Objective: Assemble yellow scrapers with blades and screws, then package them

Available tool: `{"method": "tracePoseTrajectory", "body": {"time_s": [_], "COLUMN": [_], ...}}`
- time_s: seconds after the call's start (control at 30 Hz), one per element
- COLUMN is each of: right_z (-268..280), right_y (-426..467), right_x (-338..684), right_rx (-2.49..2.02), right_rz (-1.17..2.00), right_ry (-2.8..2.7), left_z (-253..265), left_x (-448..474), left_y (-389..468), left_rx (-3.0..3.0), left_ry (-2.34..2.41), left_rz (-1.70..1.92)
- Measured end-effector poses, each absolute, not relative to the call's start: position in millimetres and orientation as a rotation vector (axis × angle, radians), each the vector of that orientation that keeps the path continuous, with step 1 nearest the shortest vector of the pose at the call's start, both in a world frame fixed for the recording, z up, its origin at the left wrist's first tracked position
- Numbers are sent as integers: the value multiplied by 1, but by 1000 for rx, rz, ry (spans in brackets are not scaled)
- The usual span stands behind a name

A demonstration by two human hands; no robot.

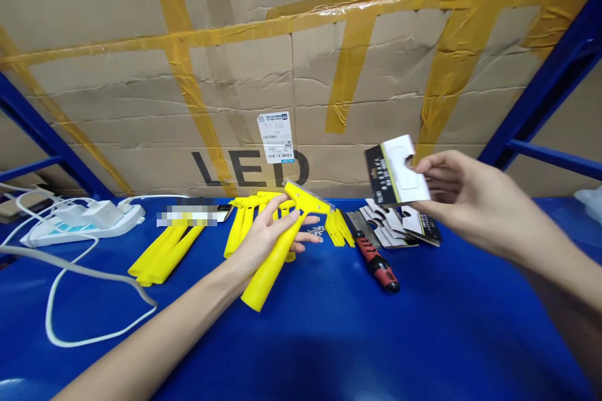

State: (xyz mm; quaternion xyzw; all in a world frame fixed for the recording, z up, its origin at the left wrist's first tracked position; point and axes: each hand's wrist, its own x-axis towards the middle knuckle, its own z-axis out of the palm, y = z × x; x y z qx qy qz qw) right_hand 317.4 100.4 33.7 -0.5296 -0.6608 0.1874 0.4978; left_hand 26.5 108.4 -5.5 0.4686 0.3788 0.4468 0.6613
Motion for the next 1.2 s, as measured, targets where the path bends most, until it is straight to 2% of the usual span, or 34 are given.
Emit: {"method": "tracePoseTrajectory", "body": {"time_s": [0.13,0.3,0.63,0.93,1.2], "right_z": [19,-8,-51,-48,-47], "right_y": [105,103,92,87,92], "right_x": [272,237,224,212,222], "right_rx": [-1060,-1044,-999,-859,-895], "right_rz": [955,1238,1372,1542,1504], "right_ry": [-1597,-1476,-1399,-1228,-1043], "left_z": [-6,-4,-8,-13,-17], "left_x": [24,14,-3,-1,0], "left_y": [114,119,122,117,115], "left_rx": [855,602,527,644,689], "left_ry": [838,629,541,476,463], "left_rz": [1157,1319,1428,1338,1334]}}
